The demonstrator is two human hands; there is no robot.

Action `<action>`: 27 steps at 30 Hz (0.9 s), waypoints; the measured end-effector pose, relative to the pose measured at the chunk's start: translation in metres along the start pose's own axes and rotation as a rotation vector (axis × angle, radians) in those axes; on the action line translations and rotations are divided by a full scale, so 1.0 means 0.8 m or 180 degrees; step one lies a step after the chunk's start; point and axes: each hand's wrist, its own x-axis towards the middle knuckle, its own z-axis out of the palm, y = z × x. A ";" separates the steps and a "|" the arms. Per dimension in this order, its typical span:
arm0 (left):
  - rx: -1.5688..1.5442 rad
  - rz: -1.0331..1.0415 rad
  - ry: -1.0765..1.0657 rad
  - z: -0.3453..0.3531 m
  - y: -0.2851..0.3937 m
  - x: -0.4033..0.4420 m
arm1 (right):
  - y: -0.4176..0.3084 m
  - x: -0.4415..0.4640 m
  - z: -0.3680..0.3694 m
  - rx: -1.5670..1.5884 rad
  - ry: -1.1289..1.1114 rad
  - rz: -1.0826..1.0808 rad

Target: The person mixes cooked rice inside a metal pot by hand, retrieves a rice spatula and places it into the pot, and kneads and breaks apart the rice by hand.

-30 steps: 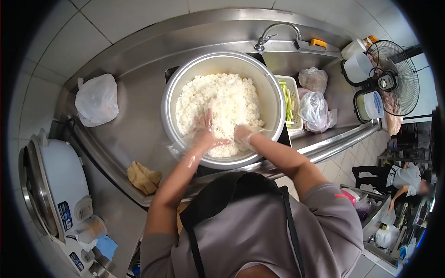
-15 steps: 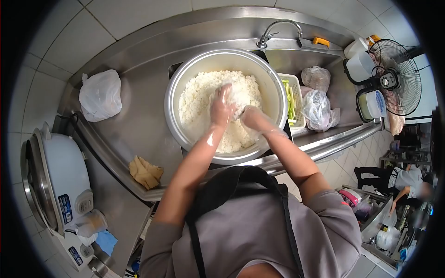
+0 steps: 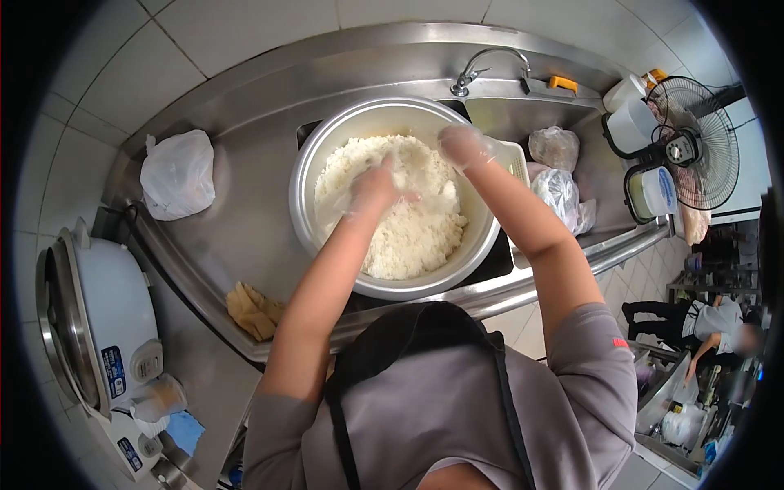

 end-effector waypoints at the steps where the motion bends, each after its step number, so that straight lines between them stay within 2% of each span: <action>1: 0.0115 -0.0156 -0.0002 -0.001 -0.005 -0.007 | -0.001 0.013 0.004 -0.0010 0.0072 0.0047; 5: 0.0598 -0.0546 -0.0630 -0.005 -0.033 -0.050 | -0.007 0.042 0.053 -0.0568 0.0148 -0.0013; 8: 0.1006 -0.0485 -0.0784 0.009 -0.052 -0.095 | -0.010 0.051 0.089 -0.0131 -0.0427 0.0015; 12: 0.0763 -0.0229 -0.0665 0.065 -0.077 -0.123 | 0.034 0.049 0.133 0.0519 -0.0751 -0.0851; 19: 0.0917 -0.0147 -0.0648 0.081 -0.048 -0.117 | 0.010 -0.027 0.123 -0.0183 -0.1608 -0.1946; 20: 0.1046 -0.0086 -0.0427 0.105 -0.059 -0.111 | 0.002 -0.038 0.129 -0.0294 -0.1679 -0.2087; 22: 0.1301 0.0040 0.0030 0.169 -0.088 -0.092 | -0.012 -0.061 0.147 -0.0498 -0.1729 -0.2383; 25: 0.0861 0.0046 -0.0637 0.108 -0.056 -0.107 | -0.022 -0.097 0.162 -0.0321 -0.1448 -0.2639; 26: 0.0887 0.0053 -0.0603 0.119 -0.060 -0.102 | -0.022 -0.111 0.157 -0.0034 -0.1194 -0.2626; 27: 0.0916 0.0057 -0.0591 0.140 -0.068 -0.098 | -0.033 -0.125 0.155 0.0092 -0.1283 -0.2699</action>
